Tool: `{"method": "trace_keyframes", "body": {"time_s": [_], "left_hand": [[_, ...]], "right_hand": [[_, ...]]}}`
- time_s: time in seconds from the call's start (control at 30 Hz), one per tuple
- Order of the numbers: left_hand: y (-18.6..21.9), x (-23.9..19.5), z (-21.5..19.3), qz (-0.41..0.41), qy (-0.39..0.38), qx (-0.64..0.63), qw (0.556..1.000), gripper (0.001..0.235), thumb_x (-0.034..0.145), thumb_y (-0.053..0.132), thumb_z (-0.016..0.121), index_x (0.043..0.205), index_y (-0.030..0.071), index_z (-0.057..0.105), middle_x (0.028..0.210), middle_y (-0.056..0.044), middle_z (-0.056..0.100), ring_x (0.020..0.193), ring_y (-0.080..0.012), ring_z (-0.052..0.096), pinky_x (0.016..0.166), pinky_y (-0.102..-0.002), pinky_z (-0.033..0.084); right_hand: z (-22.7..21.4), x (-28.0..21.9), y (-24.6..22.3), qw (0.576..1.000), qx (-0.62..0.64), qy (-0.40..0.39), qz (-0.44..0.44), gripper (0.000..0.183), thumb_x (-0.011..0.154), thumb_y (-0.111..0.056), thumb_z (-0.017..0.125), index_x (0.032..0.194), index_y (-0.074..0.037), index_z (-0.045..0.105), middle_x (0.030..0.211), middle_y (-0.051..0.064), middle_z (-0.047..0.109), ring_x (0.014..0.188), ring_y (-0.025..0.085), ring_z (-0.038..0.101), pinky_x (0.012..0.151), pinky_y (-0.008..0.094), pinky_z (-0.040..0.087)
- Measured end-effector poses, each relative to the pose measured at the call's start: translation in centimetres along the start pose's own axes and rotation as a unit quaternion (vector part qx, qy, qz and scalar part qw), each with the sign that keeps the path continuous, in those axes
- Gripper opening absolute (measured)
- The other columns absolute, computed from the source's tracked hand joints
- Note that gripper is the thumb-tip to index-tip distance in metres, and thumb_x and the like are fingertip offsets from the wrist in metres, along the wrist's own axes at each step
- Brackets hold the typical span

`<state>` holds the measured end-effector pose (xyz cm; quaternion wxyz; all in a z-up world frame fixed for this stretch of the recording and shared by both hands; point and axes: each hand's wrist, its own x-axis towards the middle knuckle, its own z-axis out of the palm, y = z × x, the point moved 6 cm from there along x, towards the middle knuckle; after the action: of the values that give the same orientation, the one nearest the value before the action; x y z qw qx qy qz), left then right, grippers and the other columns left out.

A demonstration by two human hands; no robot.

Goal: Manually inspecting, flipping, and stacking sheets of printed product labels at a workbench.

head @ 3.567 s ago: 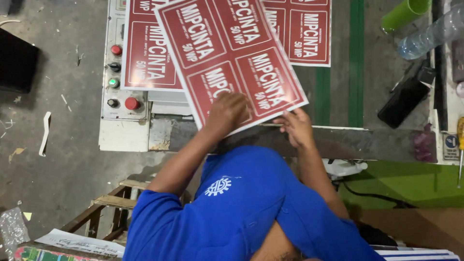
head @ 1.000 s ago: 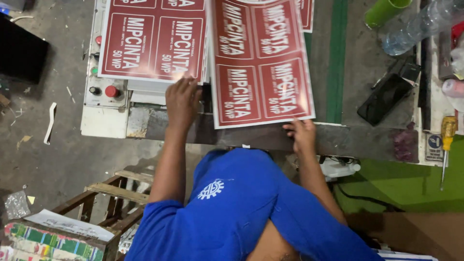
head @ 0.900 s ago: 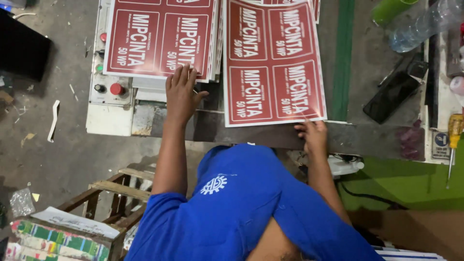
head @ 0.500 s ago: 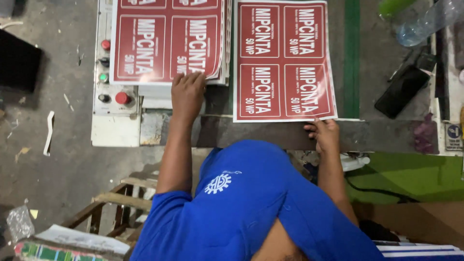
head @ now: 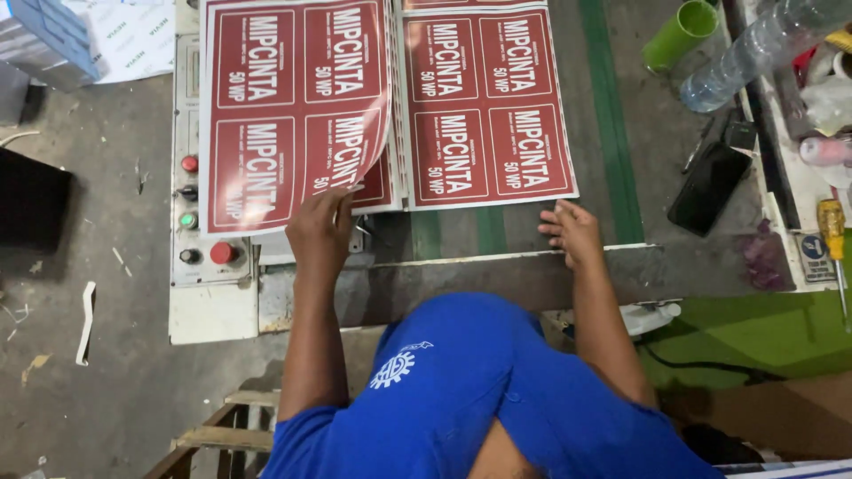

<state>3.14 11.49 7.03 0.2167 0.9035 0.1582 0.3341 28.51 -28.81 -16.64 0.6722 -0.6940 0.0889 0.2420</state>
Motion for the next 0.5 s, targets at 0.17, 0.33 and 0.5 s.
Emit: {"method": "trace_keyframes", "body": {"time_s": [0.17,0.33,0.5], "left_hand": [[2.6,-1.7,2.9,0.061,0.026,-0.076,0.995,0.010,0.095,0.008,0.074,0.104,0.005,0.073,0.105,-0.014,0.075,0.094,-0.0323,0.073,0.078,-0.043,0.059],[7.5,-4.1,8.6,0.093,-0.087,-0.094,0.987,0.020,0.089,0.013,0.076,0.108,0.006,0.075,0.109,-0.012,0.076,0.096,-0.0317,0.072,0.076,-0.045,0.057],[11.4,-4.5,8.8,0.217,-0.109,-0.076,0.967,0.032,0.083,0.025,0.075,0.105,0.001,0.073,0.108,-0.016,0.073,0.101,-0.0331,0.071,0.089,-0.048,0.053]], "right_hand": [[5.0,-3.1,-0.1,0.994,-0.076,-0.071,-0.044,0.039,0.101,-0.017,0.062,0.137,-0.005,0.061,0.107,0.010,0.078,0.078,0.014,0.072,0.054,0.024,0.052],[13.2,-7.0,-1.3,0.960,-0.137,-0.220,-0.108,0.037,0.100,-0.019,0.064,0.135,-0.005,0.064,0.105,0.008,0.077,0.079,0.013,0.071,0.056,0.024,0.050],[15.3,-8.0,1.7,0.919,0.101,-0.380,0.016,0.037,0.113,-0.033,0.058,0.123,0.002,0.065,0.099,0.010,0.075,0.082,0.017,0.072,0.066,0.030,0.057]]}}
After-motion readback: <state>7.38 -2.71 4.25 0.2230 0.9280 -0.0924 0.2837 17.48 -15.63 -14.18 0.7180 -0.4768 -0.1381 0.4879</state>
